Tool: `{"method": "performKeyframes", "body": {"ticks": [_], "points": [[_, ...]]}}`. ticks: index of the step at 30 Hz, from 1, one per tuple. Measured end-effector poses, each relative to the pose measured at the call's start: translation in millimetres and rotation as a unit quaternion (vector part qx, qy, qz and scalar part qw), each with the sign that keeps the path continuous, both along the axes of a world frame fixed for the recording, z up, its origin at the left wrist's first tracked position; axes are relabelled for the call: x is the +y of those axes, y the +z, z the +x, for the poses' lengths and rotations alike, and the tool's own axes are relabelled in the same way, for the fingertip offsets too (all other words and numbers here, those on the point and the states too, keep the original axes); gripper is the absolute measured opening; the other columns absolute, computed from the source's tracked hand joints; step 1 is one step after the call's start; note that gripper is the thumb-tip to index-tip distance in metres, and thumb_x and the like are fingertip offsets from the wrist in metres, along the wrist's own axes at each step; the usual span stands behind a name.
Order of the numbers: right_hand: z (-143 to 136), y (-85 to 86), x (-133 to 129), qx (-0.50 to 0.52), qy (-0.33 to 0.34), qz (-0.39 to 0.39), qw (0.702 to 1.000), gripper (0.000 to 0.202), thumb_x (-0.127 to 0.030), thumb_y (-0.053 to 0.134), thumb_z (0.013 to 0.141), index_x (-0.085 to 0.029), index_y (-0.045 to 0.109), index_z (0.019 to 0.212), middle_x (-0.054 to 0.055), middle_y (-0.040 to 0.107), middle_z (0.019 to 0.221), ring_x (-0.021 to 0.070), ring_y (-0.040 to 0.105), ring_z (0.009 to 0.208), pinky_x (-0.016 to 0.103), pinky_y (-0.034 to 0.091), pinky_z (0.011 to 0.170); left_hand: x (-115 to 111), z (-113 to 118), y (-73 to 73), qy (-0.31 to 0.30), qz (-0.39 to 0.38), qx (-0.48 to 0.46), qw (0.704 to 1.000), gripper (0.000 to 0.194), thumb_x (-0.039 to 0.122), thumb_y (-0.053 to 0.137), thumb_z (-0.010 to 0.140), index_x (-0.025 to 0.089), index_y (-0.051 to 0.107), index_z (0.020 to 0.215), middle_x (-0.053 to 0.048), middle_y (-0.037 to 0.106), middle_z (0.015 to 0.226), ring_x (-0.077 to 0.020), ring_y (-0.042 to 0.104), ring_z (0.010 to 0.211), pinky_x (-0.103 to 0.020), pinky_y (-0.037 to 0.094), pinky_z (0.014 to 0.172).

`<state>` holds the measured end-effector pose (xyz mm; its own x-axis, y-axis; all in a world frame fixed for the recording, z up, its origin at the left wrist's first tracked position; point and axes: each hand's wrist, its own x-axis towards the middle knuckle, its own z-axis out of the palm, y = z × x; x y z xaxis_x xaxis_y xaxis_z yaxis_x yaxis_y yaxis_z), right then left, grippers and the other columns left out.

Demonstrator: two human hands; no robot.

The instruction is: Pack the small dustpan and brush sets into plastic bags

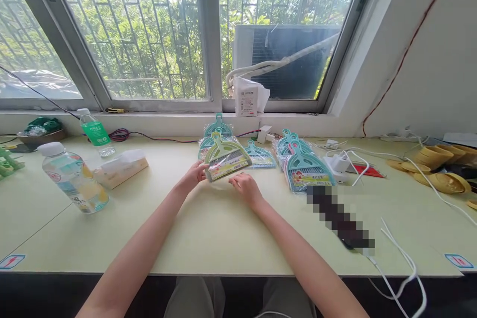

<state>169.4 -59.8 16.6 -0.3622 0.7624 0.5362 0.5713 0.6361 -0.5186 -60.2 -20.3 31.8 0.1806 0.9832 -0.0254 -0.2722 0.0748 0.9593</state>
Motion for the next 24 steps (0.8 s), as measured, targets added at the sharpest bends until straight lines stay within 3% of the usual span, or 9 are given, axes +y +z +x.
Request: {"method": "performKeyframes", "body": {"ticks": [3, 7, 9, 12, 15, 20, 24], "points": [[1, -0.7, 7, 0.197, -0.02, -0.096, 0.976, 0.039, -0.049, 0.043, 0.09, -0.018, 0.066, 0.081, 0.008, 0.072, 0.084, 0.0214, 0.065, 0.081, 0.035, 0.05, 0.074, -4, 3, 4.7, -0.034, 0.034, -0.008, 0.999, 0.055, 0.028, 0.073, 0.07, 0.021, 0.052, 0.121, -0.006, 0.067, 0.11, -0.0153, 0.067, 0.08, -0.027, 0.053, 0.07], [4, 0.1, 14, 0.412, -0.02, -0.192, 0.89, 0.04, -0.053, 0.066, 0.072, -0.019, 0.06, 0.092, 0.007, 0.071, 0.089, 0.0203, 0.067, 0.081, 0.036, 0.054, 0.077, -12, 5, 6.7, -0.093, 0.073, 0.024, 0.993, 0.064, 0.028, 0.076, 0.068, 0.026, 0.052, 0.128, -0.007, 0.064, 0.12, -0.0215, 0.063, 0.104, -0.033, 0.049, 0.086], [7, 0.3, 16, 0.457, -0.022, -0.224, 0.86, 0.05, -0.049, 0.074, 0.065, -0.02, 0.056, 0.1, 0.007, 0.071, 0.094, 0.0201, 0.067, 0.082, 0.037, 0.055, 0.077, -13, 6, 6.0, -0.122, 0.077, 0.04, 0.989, 0.068, 0.029, 0.077, 0.067, 0.029, 0.051, 0.13, -0.007, 0.063, 0.122, -0.0234, 0.061, 0.109, -0.036, 0.046, 0.092], [11, -0.2, 18, 0.474, -0.039, -0.262, 0.84, 0.054, -0.046, 0.076, 0.061, -0.02, 0.052, 0.101, 0.004, 0.07, 0.086, 0.019, 0.067, 0.074, 0.036, 0.057, 0.07, -9, 7, 3.3, -0.138, 0.079, 0.049, 0.986, 0.05, 0.045, 0.071, 0.073, 0.024, 0.062, 0.118, -0.01, 0.066, 0.118, -0.0247, 0.06, 0.11, -0.038, 0.045, 0.094], [12, 0.5, 18, 0.497, -0.035, -0.266, 0.825, 0.053, -0.042, 0.078, 0.059, -0.021, 0.049, 0.098, 0.002, 0.069, 0.08, 0.0182, 0.068, 0.072, 0.036, 0.058, 0.071, 1, 6, -0.8, -0.064, 0.07, 0.048, 0.994, 0.049, 0.058, 0.067, 0.071, 0.017, 0.07, 0.097, -0.012, 0.07, 0.105, -0.0247, 0.064, 0.101, -0.037, 0.047, 0.089], [9, 7.2, 15, 0.464, -0.007, -0.294, 0.835, 0.049, -0.038, 0.078, 0.06, -0.021, 0.05, 0.096, 0.001, 0.07, 0.078, 0.0183, 0.068, 0.067, 0.035, 0.06, 0.062, 13, -2, -6.5, 0.122, 0.039, 0.038, 0.991, 0.052, 0.058, 0.074, 0.06, 0.016, 0.068, 0.089, -0.012, 0.071, 0.097, -0.0219, 0.067, 0.079, -0.037, 0.053, 0.072], [9, 9.9, 16, 0.45, -0.003, -0.307, 0.839, 0.045, -0.034, 0.079, 0.061, -0.021, 0.052, 0.094, 0.001, 0.071, 0.078, 0.0189, 0.069, 0.071, 0.034, 0.061, 0.061, 17, -8, -5.9, 0.176, 0.059, 0.066, 0.98, 0.049, 0.06, 0.07, 0.063, 0.015, 0.066, 0.083, -0.012, 0.07, 0.095, -0.0221, 0.067, 0.077, -0.037, 0.053, 0.07]]}}
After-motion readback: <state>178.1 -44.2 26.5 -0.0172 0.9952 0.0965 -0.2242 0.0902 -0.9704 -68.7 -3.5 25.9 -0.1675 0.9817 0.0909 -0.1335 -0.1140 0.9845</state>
